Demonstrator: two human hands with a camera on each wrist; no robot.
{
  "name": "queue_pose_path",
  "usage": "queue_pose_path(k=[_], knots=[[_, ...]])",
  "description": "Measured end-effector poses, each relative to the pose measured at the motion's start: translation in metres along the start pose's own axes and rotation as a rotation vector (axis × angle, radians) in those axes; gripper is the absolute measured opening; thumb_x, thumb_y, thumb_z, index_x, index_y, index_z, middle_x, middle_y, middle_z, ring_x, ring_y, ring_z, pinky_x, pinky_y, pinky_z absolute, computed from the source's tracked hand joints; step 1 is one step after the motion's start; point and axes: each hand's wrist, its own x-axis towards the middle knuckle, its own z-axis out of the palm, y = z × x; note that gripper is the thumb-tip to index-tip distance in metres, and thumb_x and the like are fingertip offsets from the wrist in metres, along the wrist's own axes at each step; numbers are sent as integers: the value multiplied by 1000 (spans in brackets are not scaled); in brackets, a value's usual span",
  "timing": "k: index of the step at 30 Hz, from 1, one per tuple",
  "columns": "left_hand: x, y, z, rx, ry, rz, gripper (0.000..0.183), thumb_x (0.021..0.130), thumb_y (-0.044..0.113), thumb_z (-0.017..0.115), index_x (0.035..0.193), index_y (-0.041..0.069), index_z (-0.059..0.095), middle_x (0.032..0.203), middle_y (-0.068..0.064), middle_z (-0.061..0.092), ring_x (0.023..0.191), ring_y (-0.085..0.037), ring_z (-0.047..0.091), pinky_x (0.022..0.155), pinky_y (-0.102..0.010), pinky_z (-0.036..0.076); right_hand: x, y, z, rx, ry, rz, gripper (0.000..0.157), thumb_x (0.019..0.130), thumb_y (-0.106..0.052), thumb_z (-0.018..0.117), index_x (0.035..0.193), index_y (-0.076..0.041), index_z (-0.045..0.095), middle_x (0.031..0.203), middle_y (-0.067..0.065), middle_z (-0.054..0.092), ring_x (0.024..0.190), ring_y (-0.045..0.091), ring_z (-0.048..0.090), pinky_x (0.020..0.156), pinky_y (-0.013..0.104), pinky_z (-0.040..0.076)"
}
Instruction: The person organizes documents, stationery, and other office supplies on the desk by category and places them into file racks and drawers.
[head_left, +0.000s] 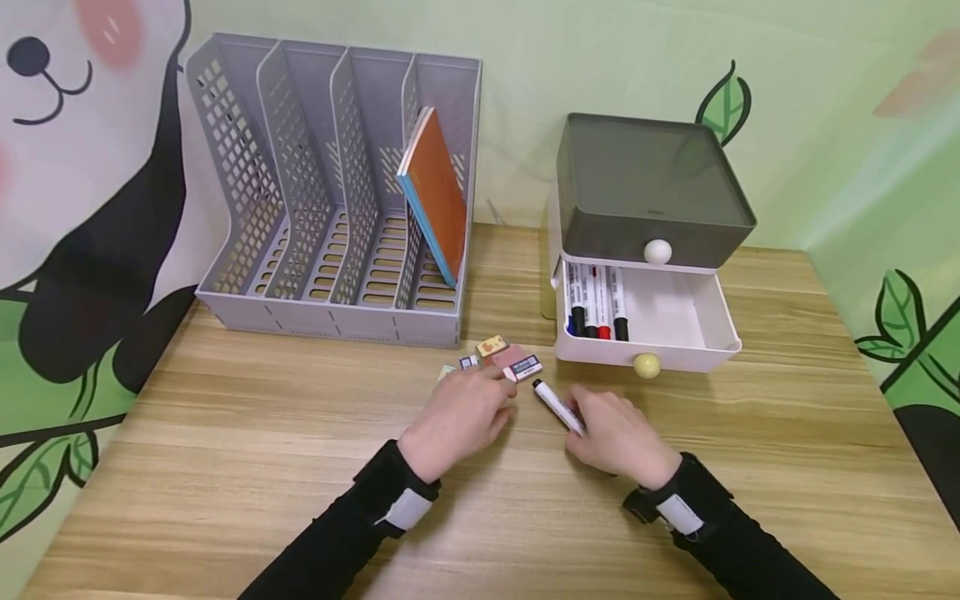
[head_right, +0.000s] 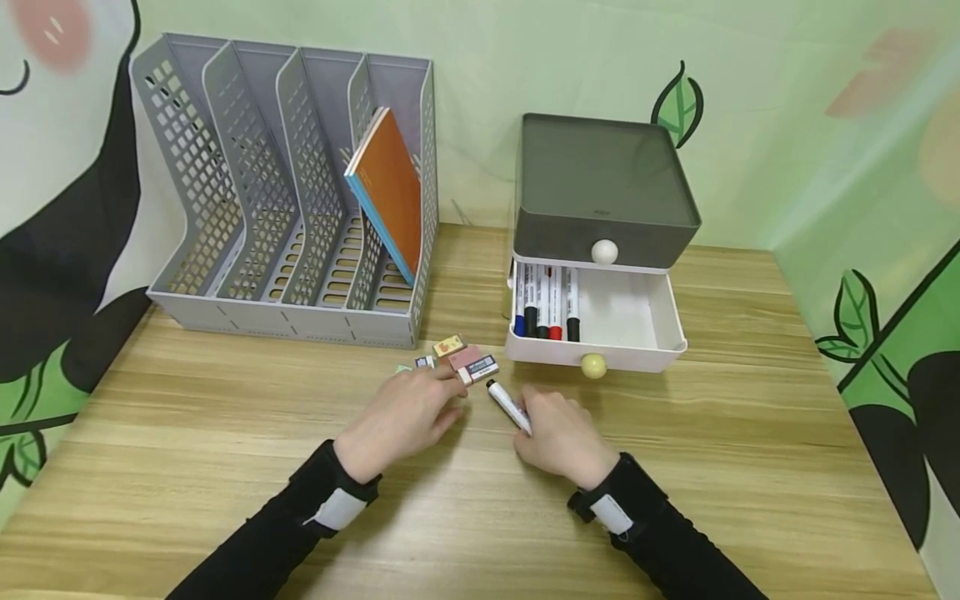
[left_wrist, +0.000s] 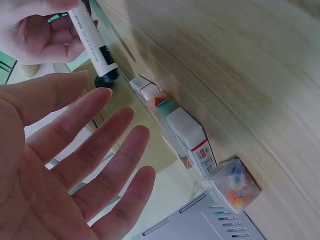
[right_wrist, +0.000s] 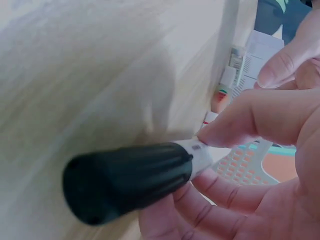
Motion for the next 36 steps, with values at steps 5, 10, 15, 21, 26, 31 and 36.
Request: queue_pose_path(k=[5, 10, 15, 21, 26, 31, 36], knots=[[1, -1, -3, -12, 40, 3, 13, 83, 19, 70, 94, 12, 69, 103, -3, 67, 88, -21, 63, 72, -37, 54, -4, 4, -7, 73, -20, -4, 28, 71, -10, 69, 96, -10, 56, 70, 0, 52, 57, 14, 49, 46, 28, 42], [4, -1, -4, -38, 114, 26, 9, 84, 16, 67, 93, 13, 69, 115, -2, 65, 91, -19, 63, 72, -35, 54, -9, 6, -15, 144, -13, -51, 31, 73, -6, 68, 102, -8, 57, 73, -1, 55, 60, 12, 50, 50, 27, 45], [8, 0, -6, -56, 184, 55, 9, 87, 14, 62, 93, 13, 69, 120, -2, 63, 99, -18, 61, 82, -34, 52, -15, 7, -24, 186, 47, -145, 29, 74, -4, 67, 100, -8, 57, 73, -2, 56, 63, 11, 52, 53, 26, 46], [12, 3, -9, -87, 270, 70, 11, 89, 13, 60, 94, 13, 69, 102, 0, 66, 90, -17, 60, 78, -31, 52, -21, 5, -37, 256, 113, -182, 26, 76, -4, 67, 98, -10, 57, 74, -3, 57, 66, 11, 54, 55, 26, 50], [15, 6, -13, -110, 323, 73, 12, 90, 14, 58, 96, 14, 69, 96, 3, 66, 89, -14, 60, 77, -30, 51, -24, 3, -47, 338, 164, -218, 26, 77, 1, 67, 100, -7, 58, 79, -1, 59, 69, 13, 55, 58, 27, 51], [20, 10, -17, -115, 352, 71, 14, 90, 16, 59, 99, 14, 69, 97, 3, 66, 92, -14, 60, 78, -31, 52, -27, 3, -59, 402, 226, -213, 26, 80, 2, 67, 105, -3, 58, 85, 3, 61, 72, 16, 56, 58, 25, 51], [28, 13, -21, -119, 400, 87, 16, 90, 15, 58, 101, 14, 70, 97, 3, 66, 92, -14, 61, 79, -31, 51, -28, 3, -71, 490, 276, -170, 29, 85, -1, 65, 112, 1, 56, 91, 9, 62, 76, 17, 58, 62, 23, 51]])
